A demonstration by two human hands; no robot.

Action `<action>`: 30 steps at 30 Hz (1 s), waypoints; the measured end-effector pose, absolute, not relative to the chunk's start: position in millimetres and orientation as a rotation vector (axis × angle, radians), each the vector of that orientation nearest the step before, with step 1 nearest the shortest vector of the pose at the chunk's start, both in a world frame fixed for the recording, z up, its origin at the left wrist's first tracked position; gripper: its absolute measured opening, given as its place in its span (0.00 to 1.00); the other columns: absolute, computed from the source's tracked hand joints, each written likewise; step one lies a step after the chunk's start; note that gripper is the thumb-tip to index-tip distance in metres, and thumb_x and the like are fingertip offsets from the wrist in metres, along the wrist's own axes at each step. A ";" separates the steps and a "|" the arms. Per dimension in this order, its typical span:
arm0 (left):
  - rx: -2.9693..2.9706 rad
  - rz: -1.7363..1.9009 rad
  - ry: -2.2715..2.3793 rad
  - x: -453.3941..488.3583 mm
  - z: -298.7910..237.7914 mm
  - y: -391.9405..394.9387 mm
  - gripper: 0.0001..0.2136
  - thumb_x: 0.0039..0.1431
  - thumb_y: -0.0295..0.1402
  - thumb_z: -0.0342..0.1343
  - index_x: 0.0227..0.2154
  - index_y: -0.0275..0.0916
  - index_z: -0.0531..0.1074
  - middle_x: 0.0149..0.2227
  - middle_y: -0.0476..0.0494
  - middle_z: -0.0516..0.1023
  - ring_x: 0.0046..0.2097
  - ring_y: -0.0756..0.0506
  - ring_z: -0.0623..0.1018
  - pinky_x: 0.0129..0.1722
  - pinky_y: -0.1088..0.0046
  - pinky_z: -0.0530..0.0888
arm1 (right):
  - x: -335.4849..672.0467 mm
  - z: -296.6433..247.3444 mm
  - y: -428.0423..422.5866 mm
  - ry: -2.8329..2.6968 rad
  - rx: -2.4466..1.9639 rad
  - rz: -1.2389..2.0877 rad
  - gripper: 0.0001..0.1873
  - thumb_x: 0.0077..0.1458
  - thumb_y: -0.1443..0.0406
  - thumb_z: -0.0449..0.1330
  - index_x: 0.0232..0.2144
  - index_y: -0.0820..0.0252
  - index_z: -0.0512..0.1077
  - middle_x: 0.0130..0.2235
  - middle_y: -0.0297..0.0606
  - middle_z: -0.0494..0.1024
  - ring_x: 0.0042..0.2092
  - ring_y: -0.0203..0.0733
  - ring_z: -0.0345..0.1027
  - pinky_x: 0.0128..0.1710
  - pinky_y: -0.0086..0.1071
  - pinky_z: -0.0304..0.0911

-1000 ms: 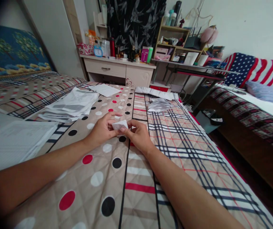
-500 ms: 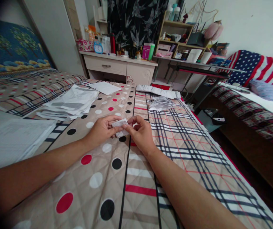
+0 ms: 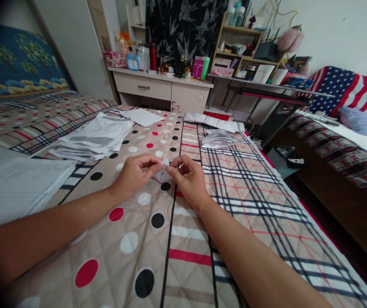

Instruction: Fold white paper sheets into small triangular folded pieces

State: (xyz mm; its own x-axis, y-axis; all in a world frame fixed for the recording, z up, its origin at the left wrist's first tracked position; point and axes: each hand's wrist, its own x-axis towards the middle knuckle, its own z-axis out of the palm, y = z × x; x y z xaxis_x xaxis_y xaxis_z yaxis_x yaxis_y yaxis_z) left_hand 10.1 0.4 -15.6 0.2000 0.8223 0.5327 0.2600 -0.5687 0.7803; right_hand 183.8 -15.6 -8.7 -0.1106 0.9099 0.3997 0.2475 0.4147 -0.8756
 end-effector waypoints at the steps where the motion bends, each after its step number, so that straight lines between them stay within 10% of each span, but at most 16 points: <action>1: 1.984 1.380 1.011 9.9 -13.9 -1.0 0.05 0.57 0.30 0.59 0.28 0.36 0.74 0.28 0.48 0.78 0.30 0.51 0.75 0.32 0.77 0.71 | 183.9 -8.0 -15.4 -1.618 -1.035 0.750 0.08 0.52 0.62 0.64 0.28 0.59 0.69 0.25 0.30 0.69 0.26 0.32 0.60 0.26 0.28 0.56; 30: 2.330 1.327 0.978 11.7 -7.5 -13.1 0.05 0.61 0.28 0.51 0.29 0.37 0.67 0.26 0.50 0.73 0.29 0.51 0.72 0.30 0.76 0.67 | 185.9 -4.0 -20.2 -1.692 -1.003 0.708 0.08 0.50 0.61 0.66 0.25 0.59 0.75 0.26 0.34 0.76 0.29 0.37 0.67 0.32 0.31 0.62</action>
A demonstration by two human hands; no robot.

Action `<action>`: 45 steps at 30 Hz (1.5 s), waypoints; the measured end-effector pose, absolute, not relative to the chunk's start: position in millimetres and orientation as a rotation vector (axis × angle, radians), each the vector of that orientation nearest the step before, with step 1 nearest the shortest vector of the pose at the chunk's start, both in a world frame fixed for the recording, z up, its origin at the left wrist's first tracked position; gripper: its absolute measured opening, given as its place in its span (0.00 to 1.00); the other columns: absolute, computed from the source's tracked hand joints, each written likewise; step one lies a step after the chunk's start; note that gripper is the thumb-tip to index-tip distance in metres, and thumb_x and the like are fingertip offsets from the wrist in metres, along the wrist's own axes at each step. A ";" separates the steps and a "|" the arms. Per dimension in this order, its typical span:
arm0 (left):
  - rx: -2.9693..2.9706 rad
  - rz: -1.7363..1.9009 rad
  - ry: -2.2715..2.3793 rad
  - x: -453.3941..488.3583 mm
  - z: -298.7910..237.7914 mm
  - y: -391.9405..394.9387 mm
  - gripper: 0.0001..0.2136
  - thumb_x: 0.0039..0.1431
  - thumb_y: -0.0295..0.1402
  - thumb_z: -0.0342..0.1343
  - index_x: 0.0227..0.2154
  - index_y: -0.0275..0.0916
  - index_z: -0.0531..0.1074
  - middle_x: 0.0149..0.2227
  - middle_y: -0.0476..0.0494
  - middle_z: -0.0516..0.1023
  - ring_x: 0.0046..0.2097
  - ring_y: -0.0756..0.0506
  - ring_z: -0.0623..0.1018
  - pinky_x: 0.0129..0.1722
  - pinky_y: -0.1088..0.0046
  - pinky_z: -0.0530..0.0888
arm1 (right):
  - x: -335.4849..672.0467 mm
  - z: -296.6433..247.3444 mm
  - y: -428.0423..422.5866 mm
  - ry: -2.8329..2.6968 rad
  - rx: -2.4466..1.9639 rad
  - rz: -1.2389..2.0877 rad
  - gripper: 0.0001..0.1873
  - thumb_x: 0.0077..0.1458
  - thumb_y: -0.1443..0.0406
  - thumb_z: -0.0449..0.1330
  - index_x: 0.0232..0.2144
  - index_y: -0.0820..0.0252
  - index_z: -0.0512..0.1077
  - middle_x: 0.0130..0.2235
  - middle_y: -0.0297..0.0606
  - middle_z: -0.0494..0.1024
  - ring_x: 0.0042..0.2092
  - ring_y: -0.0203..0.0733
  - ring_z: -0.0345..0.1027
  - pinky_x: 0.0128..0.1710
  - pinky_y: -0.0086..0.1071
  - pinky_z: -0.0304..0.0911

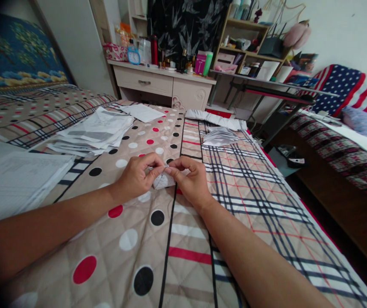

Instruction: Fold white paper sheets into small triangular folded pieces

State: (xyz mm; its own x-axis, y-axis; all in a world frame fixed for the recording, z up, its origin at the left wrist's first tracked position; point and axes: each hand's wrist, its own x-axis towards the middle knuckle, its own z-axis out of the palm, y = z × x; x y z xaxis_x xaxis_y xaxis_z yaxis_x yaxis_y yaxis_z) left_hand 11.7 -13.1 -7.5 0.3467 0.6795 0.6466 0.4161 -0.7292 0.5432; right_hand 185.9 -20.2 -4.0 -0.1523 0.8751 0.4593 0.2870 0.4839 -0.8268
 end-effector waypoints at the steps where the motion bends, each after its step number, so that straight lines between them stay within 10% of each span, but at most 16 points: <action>1: 2.329 1.321 0.979 11.9 -7.7 -13.2 0.05 0.61 0.28 0.51 0.29 0.38 0.67 0.26 0.50 0.73 0.29 0.51 0.72 0.30 0.76 0.67 | 185.8 -3.3 -20.9 -1.690 -1.008 0.705 0.08 0.51 0.61 0.66 0.25 0.59 0.75 0.26 0.34 0.76 0.29 0.37 0.67 0.32 0.31 0.62; 10: 1.557 1.151 0.846 19.3 -8.1 -11.3 0.17 0.56 0.34 0.60 0.46 0.40 0.63 0.28 0.52 0.76 0.28 0.51 0.77 0.28 0.77 0.72 | 186.5 -5.7 -21.5 -1.537 -1.079 0.628 0.11 0.52 0.59 0.64 0.24 0.59 0.73 0.24 0.33 0.74 0.27 0.35 0.64 0.28 0.30 0.60; 31: 1.387 1.224 0.928 14.9 -13.9 0.8 0.18 0.43 0.37 0.70 0.34 0.33 0.74 0.34 0.43 0.82 0.32 0.48 0.80 0.33 0.72 0.78 | 181.3 -3.4 -22.8 -1.559 -1.112 0.935 0.14 0.53 0.58 0.61 0.21 0.59 0.68 0.20 0.33 0.72 0.21 0.33 0.64 0.22 0.27 0.60; 45: 1.248 1.013 0.982 19.3 -10.3 -2.1 0.09 0.59 0.34 0.60 0.28 0.33 0.71 0.25 0.45 0.80 0.23 0.51 0.79 0.22 0.79 0.75 | 184.4 -9.8 -20.0 -1.524 -1.129 0.860 0.13 0.54 0.59 0.62 0.23 0.60 0.70 0.21 0.33 0.73 0.21 0.33 0.64 0.21 0.27 0.59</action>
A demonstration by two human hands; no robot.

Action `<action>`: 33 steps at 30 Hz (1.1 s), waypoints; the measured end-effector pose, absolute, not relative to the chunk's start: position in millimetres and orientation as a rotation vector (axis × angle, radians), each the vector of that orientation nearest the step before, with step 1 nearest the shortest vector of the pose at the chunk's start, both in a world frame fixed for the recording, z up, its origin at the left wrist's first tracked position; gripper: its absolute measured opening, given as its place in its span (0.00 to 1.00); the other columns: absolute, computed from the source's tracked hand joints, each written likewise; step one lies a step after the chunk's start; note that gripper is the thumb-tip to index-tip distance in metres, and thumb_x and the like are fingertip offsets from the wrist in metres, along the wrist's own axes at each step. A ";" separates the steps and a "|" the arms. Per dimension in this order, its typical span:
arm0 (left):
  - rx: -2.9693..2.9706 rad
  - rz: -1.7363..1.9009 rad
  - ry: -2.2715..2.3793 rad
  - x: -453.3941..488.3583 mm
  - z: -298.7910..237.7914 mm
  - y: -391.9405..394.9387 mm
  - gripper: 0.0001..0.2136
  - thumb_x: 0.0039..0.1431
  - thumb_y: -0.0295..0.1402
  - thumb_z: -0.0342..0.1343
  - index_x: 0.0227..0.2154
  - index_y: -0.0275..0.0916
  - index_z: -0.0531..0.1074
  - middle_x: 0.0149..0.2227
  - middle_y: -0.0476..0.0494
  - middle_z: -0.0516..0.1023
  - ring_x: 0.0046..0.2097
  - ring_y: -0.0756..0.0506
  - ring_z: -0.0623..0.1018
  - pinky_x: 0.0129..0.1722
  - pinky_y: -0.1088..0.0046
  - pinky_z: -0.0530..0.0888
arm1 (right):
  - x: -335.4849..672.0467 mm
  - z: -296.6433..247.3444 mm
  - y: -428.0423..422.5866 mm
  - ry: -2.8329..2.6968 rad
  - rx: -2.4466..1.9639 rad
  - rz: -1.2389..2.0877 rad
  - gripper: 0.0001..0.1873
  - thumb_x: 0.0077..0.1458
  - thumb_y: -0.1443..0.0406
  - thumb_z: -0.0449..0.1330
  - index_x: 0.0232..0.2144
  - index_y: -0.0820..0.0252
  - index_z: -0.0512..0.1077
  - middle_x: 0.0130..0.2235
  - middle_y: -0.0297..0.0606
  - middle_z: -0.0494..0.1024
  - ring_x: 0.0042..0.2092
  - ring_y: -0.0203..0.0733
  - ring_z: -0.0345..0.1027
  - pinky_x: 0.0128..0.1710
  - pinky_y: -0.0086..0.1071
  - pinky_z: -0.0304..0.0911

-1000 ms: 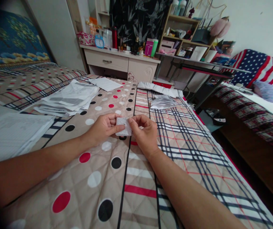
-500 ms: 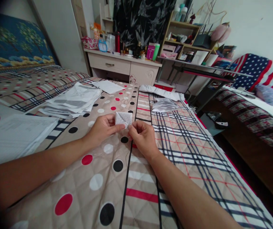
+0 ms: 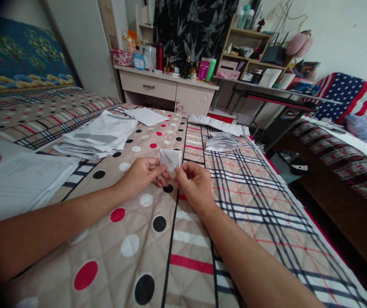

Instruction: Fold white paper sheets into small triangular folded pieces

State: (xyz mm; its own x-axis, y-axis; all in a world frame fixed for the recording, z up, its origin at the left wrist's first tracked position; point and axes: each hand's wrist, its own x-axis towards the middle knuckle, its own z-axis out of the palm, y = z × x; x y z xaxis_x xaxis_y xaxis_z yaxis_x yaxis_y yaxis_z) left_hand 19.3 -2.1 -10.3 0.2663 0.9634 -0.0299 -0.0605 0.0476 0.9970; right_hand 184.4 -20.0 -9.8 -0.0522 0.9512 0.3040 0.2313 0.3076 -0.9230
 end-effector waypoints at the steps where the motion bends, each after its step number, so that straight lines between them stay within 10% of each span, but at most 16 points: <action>1: 1.244 0.998 1.000 18.7 -10.5 -2.1 0.10 0.60 0.33 0.58 0.26 0.33 0.70 0.24 0.45 0.79 0.22 0.51 0.79 0.21 0.80 0.74 | 184.9 -9.9 -19.7 -1.518 -1.126 0.858 0.13 0.54 0.59 0.62 0.22 0.60 0.69 0.21 0.33 0.73 0.21 0.33 0.64 0.21 0.27 0.59; 12: 1.405 0.932 0.938 8.6 -12.4 -5.4 0.22 0.59 0.49 0.52 0.19 0.37 0.64 0.11 0.53 0.65 0.12 0.56 0.61 0.12 0.82 0.56 | 189.5 -8.3 -16.8 -1.516 -0.996 1.020 0.16 0.56 0.58 0.61 0.22 0.60 0.66 0.19 0.27 0.62 0.20 0.28 0.50 0.19 0.26 0.45; 17: 1.453 1.135 0.937 7.6 -8.4 -4.5 0.24 0.57 0.55 0.52 0.30 0.35 0.72 0.22 0.48 0.74 0.22 0.52 0.72 0.21 0.79 0.68 | 190.6 -6.9 -20.1 -1.676 -1.051 0.970 0.15 0.55 0.59 0.60 0.22 0.60 0.65 0.20 0.28 0.62 0.22 0.29 0.52 0.21 0.27 0.47; 23: 1.800 1.135 0.989 7.3 -5.2 -4.7 0.20 0.45 0.48 0.67 0.25 0.34 0.73 0.24 0.49 0.73 0.27 0.52 0.70 0.26 0.77 0.65 | 187.6 -5.6 -23.5 -2.000 -1.085 0.937 0.15 0.55 0.61 0.58 0.20 0.61 0.64 0.20 0.28 0.59 0.23 0.30 0.49 0.22 0.28 0.45; 33: 2.174 1.184 1.108 7.4 -8.0 -4.1 0.19 0.65 0.38 0.49 0.18 0.36 0.63 0.16 0.54 0.61 0.21 0.54 0.63 0.23 0.76 0.56 | 184.8 0.3 -27.6 -1.919 -1.000 0.970 0.13 0.52 0.65 0.57 0.19 0.60 0.60 0.20 0.28 0.59 0.24 0.30 0.50 0.23 0.27 0.47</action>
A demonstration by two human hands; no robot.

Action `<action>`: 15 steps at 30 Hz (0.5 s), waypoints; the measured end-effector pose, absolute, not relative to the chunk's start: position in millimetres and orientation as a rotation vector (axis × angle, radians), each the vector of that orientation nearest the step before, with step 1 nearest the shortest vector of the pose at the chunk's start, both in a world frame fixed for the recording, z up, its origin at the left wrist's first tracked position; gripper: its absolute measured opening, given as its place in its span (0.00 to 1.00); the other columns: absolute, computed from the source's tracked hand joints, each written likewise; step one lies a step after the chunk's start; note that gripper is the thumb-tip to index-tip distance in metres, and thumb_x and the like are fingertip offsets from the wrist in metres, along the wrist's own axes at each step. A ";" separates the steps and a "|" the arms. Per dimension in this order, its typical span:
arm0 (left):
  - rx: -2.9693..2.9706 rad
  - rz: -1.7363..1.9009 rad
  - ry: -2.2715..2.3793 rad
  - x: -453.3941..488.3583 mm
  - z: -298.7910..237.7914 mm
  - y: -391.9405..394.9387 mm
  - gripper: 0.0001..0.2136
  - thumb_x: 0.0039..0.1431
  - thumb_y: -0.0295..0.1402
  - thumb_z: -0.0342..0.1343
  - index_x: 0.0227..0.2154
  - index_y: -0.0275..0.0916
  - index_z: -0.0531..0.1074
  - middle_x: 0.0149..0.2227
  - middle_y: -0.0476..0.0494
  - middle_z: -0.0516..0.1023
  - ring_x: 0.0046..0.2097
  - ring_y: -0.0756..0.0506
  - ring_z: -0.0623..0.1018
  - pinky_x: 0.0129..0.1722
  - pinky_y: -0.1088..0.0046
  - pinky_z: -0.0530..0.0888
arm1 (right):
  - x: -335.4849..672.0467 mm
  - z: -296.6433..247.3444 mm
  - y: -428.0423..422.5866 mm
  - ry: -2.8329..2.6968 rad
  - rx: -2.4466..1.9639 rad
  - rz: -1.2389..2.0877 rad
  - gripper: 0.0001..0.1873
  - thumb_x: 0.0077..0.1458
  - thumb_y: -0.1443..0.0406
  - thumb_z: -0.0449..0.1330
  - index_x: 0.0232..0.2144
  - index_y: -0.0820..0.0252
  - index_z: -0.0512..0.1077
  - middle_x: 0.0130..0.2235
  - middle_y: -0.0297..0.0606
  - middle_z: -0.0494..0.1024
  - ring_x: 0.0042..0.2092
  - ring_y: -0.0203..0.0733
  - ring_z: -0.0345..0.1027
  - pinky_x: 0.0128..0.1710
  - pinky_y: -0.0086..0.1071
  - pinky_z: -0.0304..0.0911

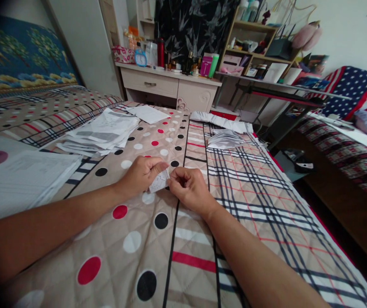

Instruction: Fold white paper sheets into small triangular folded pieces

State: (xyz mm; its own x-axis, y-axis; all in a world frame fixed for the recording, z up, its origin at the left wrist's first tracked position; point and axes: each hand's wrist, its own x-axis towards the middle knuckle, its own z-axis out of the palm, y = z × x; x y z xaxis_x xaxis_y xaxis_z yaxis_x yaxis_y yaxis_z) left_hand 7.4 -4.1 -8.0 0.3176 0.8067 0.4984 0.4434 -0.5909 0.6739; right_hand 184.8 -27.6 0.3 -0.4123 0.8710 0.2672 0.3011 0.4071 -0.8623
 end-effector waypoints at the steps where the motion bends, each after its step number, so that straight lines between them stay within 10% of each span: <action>1: 2.196 1.193 1.123 6.4 -8.7 -3.2 0.19 0.65 0.38 0.49 0.18 0.36 0.63 0.16 0.54 0.62 0.21 0.53 0.63 0.23 0.75 0.56 | 184.7 1.3 -28.3 -1.917 -0.998 0.953 0.13 0.52 0.65 0.57 0.18 0.60 0.60 0.20 0.28 0.59 0.23 0.30 0.50 0.23 0.27 0.47; 15: 1.791 1.479 1.427 -14.2 -10.9 15.0 0.15 0.65 0.37 0.46 0.26 0.37 0.71 0.19 0.52 0.66 0.22 0.51 0.66 0.25 0.76 0.63 | 194.5 -1.3 -24.2 -1.332 -0.913 1.323 0.12 0.47 0.65 0.61 0.17 0.59 0.63 0.14 0.24 0.57 0.17 0.26 0.42 0.17 0.27 0.38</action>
State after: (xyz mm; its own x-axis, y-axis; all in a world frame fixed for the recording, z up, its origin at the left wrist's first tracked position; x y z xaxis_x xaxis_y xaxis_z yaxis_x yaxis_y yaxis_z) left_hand -14.2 15.0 -10.9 -0.0883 0.8774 0.4716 0.4395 -0.3906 0.8089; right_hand 194.5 -24.2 -1.3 -0.2086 0.9678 0.1409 -0.1341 0.1144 -0.9843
